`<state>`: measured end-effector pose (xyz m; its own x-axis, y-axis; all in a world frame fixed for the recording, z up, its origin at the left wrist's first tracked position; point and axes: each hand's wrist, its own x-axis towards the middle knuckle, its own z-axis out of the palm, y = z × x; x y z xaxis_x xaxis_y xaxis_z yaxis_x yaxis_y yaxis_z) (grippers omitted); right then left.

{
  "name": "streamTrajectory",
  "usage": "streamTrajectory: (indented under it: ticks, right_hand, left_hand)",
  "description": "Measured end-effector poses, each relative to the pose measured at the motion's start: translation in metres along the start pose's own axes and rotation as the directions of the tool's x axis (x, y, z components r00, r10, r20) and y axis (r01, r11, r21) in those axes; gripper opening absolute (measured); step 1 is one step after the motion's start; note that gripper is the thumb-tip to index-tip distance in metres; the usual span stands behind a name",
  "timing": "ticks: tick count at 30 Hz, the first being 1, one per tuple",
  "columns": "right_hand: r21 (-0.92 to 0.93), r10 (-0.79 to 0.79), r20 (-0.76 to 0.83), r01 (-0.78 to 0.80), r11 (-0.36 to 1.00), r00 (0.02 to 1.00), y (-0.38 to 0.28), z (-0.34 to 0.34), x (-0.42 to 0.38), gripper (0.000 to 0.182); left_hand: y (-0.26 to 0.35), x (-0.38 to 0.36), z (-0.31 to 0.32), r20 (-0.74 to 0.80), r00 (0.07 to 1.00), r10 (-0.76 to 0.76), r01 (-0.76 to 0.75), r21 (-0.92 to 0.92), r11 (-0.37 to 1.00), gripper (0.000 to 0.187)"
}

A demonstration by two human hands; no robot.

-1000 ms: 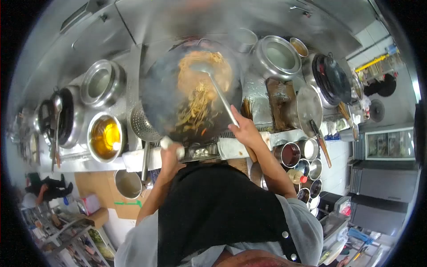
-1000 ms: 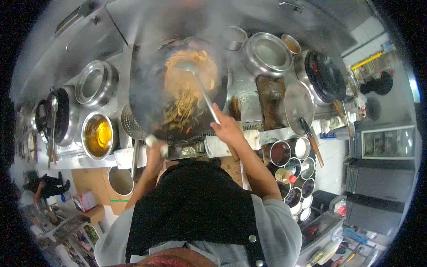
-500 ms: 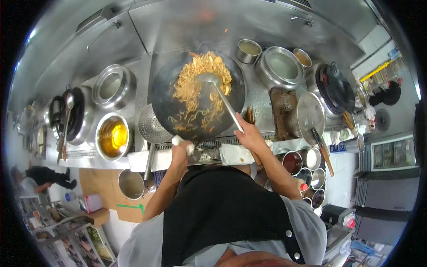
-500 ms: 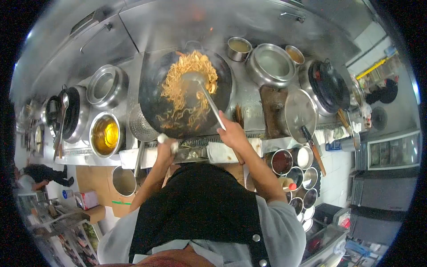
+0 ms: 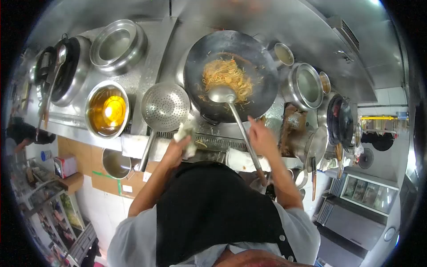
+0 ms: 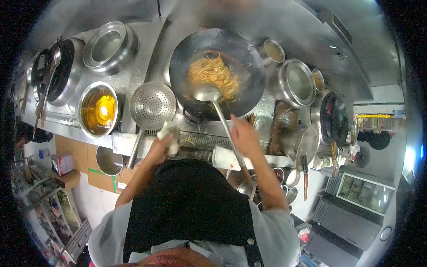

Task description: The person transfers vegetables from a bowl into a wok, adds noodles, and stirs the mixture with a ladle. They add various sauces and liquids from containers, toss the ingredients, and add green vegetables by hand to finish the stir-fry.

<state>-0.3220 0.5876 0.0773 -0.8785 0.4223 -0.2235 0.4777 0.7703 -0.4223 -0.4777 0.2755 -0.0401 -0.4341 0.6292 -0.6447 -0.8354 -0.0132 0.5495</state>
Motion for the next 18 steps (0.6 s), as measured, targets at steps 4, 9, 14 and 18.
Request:
streamTrajectory:
  ticks: [4, 9, 14, 18]
  right_hand:
    - [-0.274, -0.098, 0.134, 0.131, 0.953, 0.986, -0.021, -0.012, 0.154, 0.045]
    - [-0.678, 0.182, 0.475, 0.226, 0.699, 0.861, -0.037, 0.036, 0.288, 0.059]
    - [-0.093, -0.242, 0.16, 0.259, 0.961, 0.957, -0.086, -0.087, 0.198, 0.051]
    - [0.544, -0.498, 0.042, 0.399, 0.738, 0.866, -0.148, -0.17, 0.065, 0.032]
  left_hand:
    - [0.022, -0.038, -0.042, -0.111, 0.993, -0.032, 0.064, 0.297, 0.953, 0.034]
    - [0.047, -0.049, -0.05, -0.169, 0.982, 0.079, -0.051, 0.163, 0.985, 0.032]
    - [0.053, -0.056, -0.058, -0.228, 0.973, 0.048, -0.033, 0.07, 0.997, 0.035]
    - [0.044, -0.053, -0.062, -0.18, 0.982, -0.062, 0.09, 0.147, 0.985, 0.038]
